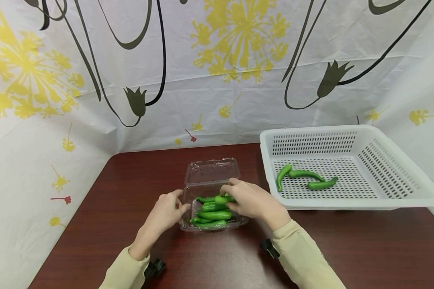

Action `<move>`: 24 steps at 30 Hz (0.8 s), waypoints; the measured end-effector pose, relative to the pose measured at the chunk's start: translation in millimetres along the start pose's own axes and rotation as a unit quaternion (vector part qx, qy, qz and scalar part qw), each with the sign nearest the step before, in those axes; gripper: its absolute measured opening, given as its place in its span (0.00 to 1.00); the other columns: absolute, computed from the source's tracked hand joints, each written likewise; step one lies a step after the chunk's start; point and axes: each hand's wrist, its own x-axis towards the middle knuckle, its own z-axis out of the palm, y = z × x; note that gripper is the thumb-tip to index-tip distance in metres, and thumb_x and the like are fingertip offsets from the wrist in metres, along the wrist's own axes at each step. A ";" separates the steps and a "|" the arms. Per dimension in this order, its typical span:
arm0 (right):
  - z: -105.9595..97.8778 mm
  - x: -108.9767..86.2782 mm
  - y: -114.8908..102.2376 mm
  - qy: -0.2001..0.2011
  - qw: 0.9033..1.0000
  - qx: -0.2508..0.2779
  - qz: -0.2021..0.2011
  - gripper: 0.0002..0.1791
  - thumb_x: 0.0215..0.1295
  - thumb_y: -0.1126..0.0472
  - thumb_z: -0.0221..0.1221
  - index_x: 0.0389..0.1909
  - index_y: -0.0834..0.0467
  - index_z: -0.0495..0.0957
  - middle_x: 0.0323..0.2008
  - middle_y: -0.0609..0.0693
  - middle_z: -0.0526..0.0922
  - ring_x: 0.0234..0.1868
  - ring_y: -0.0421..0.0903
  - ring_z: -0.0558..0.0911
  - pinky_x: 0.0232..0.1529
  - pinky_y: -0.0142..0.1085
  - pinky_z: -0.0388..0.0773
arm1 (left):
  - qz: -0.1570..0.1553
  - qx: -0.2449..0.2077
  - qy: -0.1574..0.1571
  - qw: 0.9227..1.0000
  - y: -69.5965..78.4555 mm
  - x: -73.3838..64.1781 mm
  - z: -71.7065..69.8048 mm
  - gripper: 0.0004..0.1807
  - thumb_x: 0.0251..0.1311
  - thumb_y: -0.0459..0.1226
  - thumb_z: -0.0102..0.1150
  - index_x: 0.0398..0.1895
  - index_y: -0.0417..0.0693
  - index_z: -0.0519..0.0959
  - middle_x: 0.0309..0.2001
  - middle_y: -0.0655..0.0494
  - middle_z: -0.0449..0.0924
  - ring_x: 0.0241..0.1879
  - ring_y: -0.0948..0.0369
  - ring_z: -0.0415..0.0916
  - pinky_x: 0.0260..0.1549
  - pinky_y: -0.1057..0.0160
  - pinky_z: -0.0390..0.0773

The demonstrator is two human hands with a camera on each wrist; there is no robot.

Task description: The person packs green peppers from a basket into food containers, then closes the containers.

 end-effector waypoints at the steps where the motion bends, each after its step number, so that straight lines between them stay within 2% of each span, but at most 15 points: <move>1: 1.0 0.4 -0.1 -0.003 1.000 0.001 0.001 0.13 0.59 0.67 0.70 0.43 0.55 0.82 0.38 0.45 0.76 0.34 0.40 0.79 0.38 0.38 0.79 | -0.001 -0.001 -0.001 1.000 0.3 0.1 -0.2 0.30 0.64 0.32 0.65 0.65 0.24 0.69 0.12 0.60 0.72 0.12 0.65 0.72 0.29 0.58 0.79; 9: 9.0 3.0 -1.3 -0.017 1.000 0.005 0.004 0.12 0.58 0.66 0.70 0.42 0.54 0.82 0.39 0.46 0.77 0.33 0.40 0.78 0.35 0.39 0.78 | -0.002 -0.003 0.000 1.000 0.4 0.8 0.5 0.31 0.64 0.33 0.65 0.66 0.25 0.69 0.12 0.61 0.72 0.12 0.66 0.72 0.30 0.57 0.80; 16: 15.6 5.1 -3.7 -0.030 0.999 -0.003 0.011 0.13 0.57 0.66 0.69 0.43 0.53 0.83 0.40 0.47 0.78 0.33 0.41 0.77 0.33 0.39 0.78 | -0.003 -0.007 0.000 1.000 0.6 0.4 0.4 0.31 0.64 0.33 0.65 0.66 0.24 0.69 0.12 0.60 0.72 0.12 0.65 0.72 0.26 0.60 0.77; 24: 18.2 6.3 -6.0 -0.030 0.999 -0.006 0.012 0.13 0.56 0.67 0.70 0.42 0.53 0.83 0.35 0.43 0.75 0.29 0.38 0.75 0.29 0.37 0.75 | -0.003 -0.007 -0.004 1.000 0.4 0.2 0.1 0.31 0.65 0.32 0.64 0.66 0.24 0.68 0.12 0.60 0.72 0.12 0.65 0.72 0.28 0.59 0.78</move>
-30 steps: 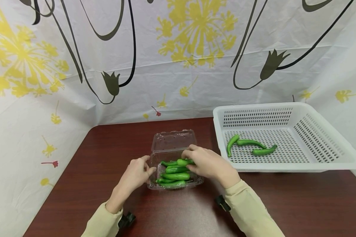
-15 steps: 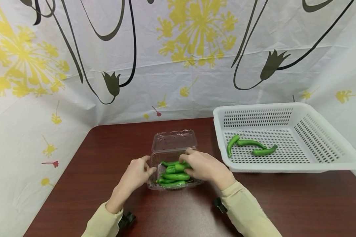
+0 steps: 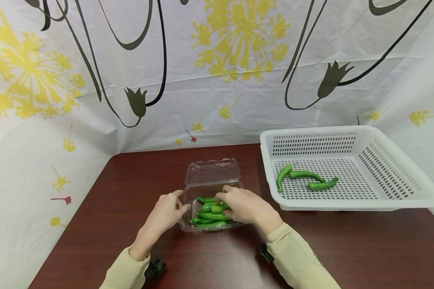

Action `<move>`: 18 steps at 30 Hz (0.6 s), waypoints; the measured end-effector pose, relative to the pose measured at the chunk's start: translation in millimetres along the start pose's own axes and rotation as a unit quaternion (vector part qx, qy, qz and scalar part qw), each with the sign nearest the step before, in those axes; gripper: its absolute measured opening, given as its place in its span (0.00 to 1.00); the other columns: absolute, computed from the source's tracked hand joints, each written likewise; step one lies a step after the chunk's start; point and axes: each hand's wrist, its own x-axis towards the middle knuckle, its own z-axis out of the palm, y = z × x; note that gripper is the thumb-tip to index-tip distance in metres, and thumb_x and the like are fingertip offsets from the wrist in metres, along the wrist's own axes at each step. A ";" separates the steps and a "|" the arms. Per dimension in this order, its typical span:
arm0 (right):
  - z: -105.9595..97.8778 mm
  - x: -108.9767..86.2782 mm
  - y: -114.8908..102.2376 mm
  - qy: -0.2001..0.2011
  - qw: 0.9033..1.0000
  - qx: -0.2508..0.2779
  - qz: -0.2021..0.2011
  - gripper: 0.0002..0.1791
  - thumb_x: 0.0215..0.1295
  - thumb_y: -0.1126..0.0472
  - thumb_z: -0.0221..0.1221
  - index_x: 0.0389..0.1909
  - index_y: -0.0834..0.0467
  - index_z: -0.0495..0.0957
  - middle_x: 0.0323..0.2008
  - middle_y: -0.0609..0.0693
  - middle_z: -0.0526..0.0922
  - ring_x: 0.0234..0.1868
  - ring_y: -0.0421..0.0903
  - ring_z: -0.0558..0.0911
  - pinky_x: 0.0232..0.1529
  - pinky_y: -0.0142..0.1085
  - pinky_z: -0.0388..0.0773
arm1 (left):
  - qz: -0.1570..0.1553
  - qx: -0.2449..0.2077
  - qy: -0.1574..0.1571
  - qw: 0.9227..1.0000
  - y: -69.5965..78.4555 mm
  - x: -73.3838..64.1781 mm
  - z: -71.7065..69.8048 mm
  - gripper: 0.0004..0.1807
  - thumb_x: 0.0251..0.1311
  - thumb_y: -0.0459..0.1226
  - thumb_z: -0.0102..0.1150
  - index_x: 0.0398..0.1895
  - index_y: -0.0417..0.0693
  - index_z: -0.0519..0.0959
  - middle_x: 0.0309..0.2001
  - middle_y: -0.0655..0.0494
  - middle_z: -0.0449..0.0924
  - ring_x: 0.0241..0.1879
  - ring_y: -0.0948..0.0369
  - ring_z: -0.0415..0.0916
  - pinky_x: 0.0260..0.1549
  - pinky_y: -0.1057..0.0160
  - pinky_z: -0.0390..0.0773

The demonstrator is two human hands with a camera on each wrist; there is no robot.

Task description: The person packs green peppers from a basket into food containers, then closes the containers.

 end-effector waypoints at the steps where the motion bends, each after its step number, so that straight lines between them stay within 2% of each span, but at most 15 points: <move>1: 0.1 0.1 -0.3 0.001 1.000 -0.001 -0.001 0.13 0.55 0.67 0.70 0.42 0.53 0.83 0.35 0.43 0.75 0.29 0.39 0.75 0.29 0.37 0.76 | -0.001 -0.001 -0.001 1.000 0.2 0.0 -0.2 0.31 0.65 0.32 0.64 0.66 0.24 0.68 0.12 0.60 0.72 0.12 0.65 0.72 0.28 0.59 0.78; 9: 3.7 0.5 -2.6 0.015 1.000 -0.005 -0.022 0.12 0.55 0.66 0.72 0.38 0.53 0.82 0.35 0.43 0.76 0.31 0.39 0.77 0.32 0.37 0.77 | -0.001 0.002 -0.002 1.000 0.8 -0.1 -0.3 0.31 0.65 0.32 0.64 0.66 0.24 0.68 0.12 0.60 0.73 0.12 0.65 0.73 0.30 0.57 0.79; 18: 11.3 4.6 -3.8 0.034 0.999 0.002 -0.035 0.12 0.54 0.61 0.74 0.32 0.51 0.79 0.32 0.42 0.76 0.31 0.36 0.75 0.33 0.35 0.77 | 0.000 -0.004 -0.002 1.000 0.8 -0.1 -0.4 0.31 0.64 0.32 0.64 0.66 0.24 0.68 0.12 0.60 0.72 0.11 0.65 0.72 0.23 0.62 0.74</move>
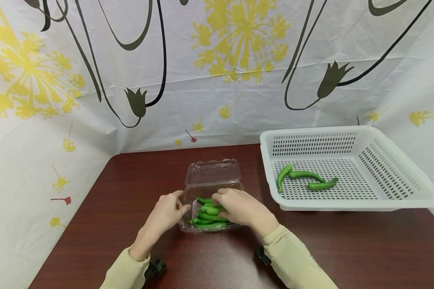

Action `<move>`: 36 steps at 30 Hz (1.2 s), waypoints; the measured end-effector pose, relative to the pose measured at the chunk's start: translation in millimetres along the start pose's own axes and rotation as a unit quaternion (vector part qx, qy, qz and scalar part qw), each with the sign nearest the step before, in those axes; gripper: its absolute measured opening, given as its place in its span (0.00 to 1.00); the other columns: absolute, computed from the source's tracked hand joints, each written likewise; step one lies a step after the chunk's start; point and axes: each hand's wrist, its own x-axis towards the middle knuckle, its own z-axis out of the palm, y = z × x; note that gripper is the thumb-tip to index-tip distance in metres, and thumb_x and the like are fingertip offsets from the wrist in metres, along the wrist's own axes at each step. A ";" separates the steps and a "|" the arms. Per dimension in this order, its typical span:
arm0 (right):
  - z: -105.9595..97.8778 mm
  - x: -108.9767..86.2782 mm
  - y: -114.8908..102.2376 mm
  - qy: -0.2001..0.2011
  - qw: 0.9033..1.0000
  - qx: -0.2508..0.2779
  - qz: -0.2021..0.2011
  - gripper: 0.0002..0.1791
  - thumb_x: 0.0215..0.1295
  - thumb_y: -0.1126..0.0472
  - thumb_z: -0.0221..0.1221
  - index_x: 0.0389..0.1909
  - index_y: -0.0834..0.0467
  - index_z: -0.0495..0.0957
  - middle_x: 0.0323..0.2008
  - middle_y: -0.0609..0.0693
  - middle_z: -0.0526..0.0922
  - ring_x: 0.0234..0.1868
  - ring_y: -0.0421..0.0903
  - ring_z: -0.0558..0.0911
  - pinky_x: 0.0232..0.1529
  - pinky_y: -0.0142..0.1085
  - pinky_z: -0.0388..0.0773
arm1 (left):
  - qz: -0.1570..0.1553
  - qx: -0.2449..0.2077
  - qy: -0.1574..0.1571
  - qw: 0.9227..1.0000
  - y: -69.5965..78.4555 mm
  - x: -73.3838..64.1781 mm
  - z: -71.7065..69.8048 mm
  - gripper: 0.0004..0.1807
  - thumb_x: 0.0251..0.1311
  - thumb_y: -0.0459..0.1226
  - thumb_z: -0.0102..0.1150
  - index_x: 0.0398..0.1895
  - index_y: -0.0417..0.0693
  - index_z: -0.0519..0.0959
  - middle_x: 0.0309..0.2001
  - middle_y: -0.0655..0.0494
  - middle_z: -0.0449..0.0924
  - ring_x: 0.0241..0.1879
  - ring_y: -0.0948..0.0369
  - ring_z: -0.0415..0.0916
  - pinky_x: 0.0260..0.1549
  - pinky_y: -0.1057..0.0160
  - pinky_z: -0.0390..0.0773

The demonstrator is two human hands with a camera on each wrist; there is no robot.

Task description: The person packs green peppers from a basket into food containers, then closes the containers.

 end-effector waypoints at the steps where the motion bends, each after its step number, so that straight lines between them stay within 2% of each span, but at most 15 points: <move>1: 0.4 0.4 -0.5 0.001 1.000 0.002 -0.002 0.12 0.54 0.61 0.74 0.32 0.51 0.79 0.32 0.42 0.76 0.31 0.36 0.75 0.33 0.35 0.77 | 0.000 0.001 0.000 1.000 0.0 0.0 0.0 0.31 0.64 0.32 0.64 0.66 0.24 0.68 0.12 0.60 0.72 0.11 0.65 0.72 0.24 0.62 0.74; 12: 3.3 0.9 -4.8 -0.004 1.000 0.009 0.001 0.12 0.55 0.58 0.74 0.33 0.51 0.79 0.33 0.42 0.78 0.32 0.36 0.78 0.34 0.35 0.78 | -0.002 0.006 0.004 1.000 0.2 0.3 0.6 0.30 0.64 0.32 0.64 0.66 0.25 0.69 0.12 0.60 0.72 0.12 0.65 0.72 0.24 0.61 0.75; 22: 0.0 0.8 -6.3 -0.026 0.999 0.028 0.009 0.11 0.56 0.56 0.74 0.34 0.51 0.81 0.32 0.41 0.77 0.30 0.34 0.75 0.32 0.34 0.75 | 0.001 0.006 0.004 1.000 0.5 -0.4 0.1 0.30 0.65 0.32 0.64 0.66 0.25 0.68 0.12 0.61 0.73 0.12 0.66 0.73 0.35 0.53 0.81; 27: -2.3 0.2 -5.2 -0.038 0.998 0.040 0.011 0.11 0.56 0.56 0.74 0.36 0.51 0.81 0.30 0.40 0.76 0.28 0.33 0.73 0.31 0.32 0.73 | 0.002 0.008 0.006 1.000 0.4 -0.5 0.2 0.30 0.64 0.32 0.64 0.66 0.25 0.69 0.12 0.61 0.73 0.12 0.66 0.73 0.36 0.53 0.81; 36: -3.1 -0.9 -1.4 -0.062 0.997 0.046 0.009 0.11 0.54 0.60 0.74 0.27 0.49 0.78 0.29 0.40 0.75 0.27 0.33 0.71 0.29 0.31 0.70 | 0.003 0.006 0.005 1.000 -0.9 0.2 0.6 0.30 0.64 0.32 0.64 0.66 0.25 0.68 0.12 0.61 0.73 0.12 0.66 0.73 0.32 0.56 0.79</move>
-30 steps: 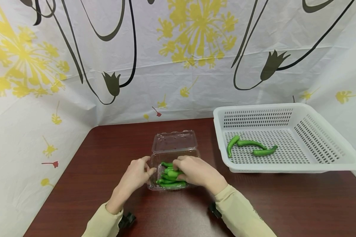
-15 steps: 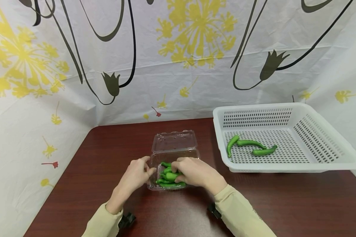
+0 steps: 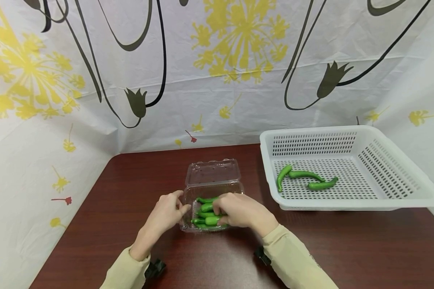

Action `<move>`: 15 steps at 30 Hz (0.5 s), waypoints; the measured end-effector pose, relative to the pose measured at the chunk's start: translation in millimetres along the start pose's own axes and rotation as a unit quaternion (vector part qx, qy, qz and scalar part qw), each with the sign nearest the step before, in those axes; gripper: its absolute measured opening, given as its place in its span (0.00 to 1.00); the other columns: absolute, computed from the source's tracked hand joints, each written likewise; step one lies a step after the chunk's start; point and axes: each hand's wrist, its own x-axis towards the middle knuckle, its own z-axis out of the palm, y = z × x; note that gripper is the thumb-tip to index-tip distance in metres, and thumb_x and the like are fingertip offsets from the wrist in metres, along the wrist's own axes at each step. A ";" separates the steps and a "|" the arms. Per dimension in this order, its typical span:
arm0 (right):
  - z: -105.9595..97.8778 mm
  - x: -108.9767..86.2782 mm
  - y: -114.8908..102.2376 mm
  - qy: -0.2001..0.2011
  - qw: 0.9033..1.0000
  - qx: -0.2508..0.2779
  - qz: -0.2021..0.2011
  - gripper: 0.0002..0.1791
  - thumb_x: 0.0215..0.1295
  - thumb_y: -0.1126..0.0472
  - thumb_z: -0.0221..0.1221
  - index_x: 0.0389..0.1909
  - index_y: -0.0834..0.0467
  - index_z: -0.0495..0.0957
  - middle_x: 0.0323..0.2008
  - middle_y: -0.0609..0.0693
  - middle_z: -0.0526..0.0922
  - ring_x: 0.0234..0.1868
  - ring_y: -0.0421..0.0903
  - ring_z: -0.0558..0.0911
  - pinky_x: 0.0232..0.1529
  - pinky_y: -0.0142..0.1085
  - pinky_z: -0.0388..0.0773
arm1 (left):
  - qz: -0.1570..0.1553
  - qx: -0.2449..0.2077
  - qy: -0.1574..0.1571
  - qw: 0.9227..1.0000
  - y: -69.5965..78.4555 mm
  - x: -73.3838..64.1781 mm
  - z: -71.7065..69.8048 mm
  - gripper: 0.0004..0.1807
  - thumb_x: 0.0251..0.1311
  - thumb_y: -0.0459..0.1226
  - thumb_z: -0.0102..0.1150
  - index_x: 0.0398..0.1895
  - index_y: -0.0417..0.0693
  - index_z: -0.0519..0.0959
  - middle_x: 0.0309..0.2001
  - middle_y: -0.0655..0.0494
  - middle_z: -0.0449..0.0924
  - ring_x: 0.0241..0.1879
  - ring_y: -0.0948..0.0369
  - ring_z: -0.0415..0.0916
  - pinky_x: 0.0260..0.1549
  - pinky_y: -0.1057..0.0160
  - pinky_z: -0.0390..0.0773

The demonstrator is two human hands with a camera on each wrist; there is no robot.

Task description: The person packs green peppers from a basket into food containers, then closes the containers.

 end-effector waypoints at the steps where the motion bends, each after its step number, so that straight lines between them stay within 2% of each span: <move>1: 0.2 0.2 0.0 -0.001 1.000 0.000 0.000 0.11 0.54 0.60 0.74 0.27 0.49 0.78 0.29 0.40 0.75 0.27 0.33 0.70 0.28 0.31 0.70 | 0.000 0.000 0.000 1.000 -0.2 0.1 0.1 0.30 0.64 0.32 0.64 0.66 0.25 0.68 0.12 0.61 0.73 0.12 0.66 0.72 0.31 0.56 0.79; 8: 0.2 -0.7 -0.5 -0.004 1.000 0.006 0.002 0.11 0.55 0.60 0.73 0.27 0.49 0.78 0.28 0.40 0.74 0.27 0.33 0.70 0.27 0.30 0.70 | -0.004 -0.003 -0.004 1.000 -0.1 0.5 0.0 0.31 0.65 0.33 0.64 0.66 0.25 0.68 0.13 0.60 0.73 0.13 0.65 0.72 0.28 0.59 0.77; 15: -2.9 -3.1 -1.2 -0.015 1.000 0.010 0.015 0.09 0.57 0.60 0.72 0.29 0.49 0.80 0.30 0.41 0.75 0.27 0.33 0.71 0.28 0.31 0.70 | 0.001 0.004 0.000 1.000 -0.2 -0.5 -0.8 0.30 0.64 0.32 0.64 0.66 0.25 0.69 0.12 0.61 0.73 0.13 0.66 0.73 0.34 0.55 0.80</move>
